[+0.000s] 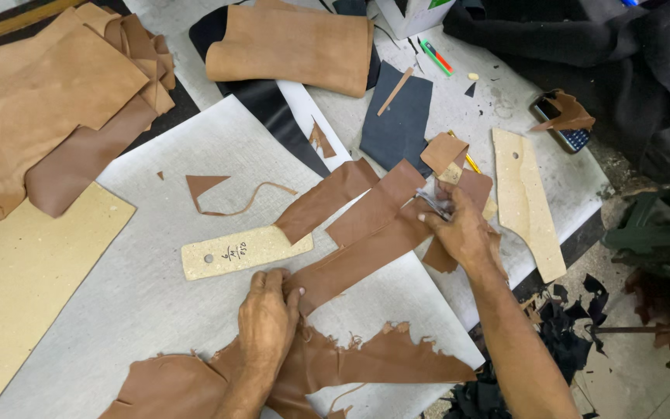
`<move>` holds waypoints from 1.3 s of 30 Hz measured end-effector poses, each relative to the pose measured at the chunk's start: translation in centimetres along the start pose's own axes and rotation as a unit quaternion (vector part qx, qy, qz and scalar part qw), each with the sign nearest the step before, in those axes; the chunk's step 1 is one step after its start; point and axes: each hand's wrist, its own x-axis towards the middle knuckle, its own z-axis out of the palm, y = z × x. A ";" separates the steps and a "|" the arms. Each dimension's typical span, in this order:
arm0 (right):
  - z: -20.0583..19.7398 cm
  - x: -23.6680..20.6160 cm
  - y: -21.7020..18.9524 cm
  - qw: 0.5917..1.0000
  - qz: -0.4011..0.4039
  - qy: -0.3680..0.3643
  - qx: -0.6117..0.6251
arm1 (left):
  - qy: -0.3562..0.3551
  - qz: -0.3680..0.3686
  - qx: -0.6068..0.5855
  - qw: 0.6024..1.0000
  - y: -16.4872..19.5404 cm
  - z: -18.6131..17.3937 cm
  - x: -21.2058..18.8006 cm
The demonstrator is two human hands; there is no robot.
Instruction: The person uses a utility knife to cut brown leather pieces on a worktable, following cardboard templates. They repeatedly position templates, cut along edges, and remove the cut leather pieces, accumulating them on the table.
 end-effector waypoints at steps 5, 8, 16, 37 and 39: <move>2.3 -0.1 0.9 0.998 0.031 0.038 0.041 | 0.014 -0.008 -0.030 0.999 -1.3 0.4 0.1; 2.0 0.0 2.0 0.967 0.078 0.059 0.235 | -0.020 -0.024 -0.154 0.988 -3.2 -0.3 0.1; 0.3 -9.0 1.1 0.945 -0.010 0.124 0.303 | 0.092 -0.112 -0.331 0.933 -14.1 -7.5 -10.3; 10.6 -21.3 -10.8 0.958 -0.107 -0.130 -0.234 | 0.264 -0.247 0.103 0.927 -25.8 -14.4 -26.8; 10.5 -21.3 -10.6 0.957 -0.109 -0.134 -0.231 | 0.237 -0.262 0.122 0.927 -25.8 -14.8 -27.5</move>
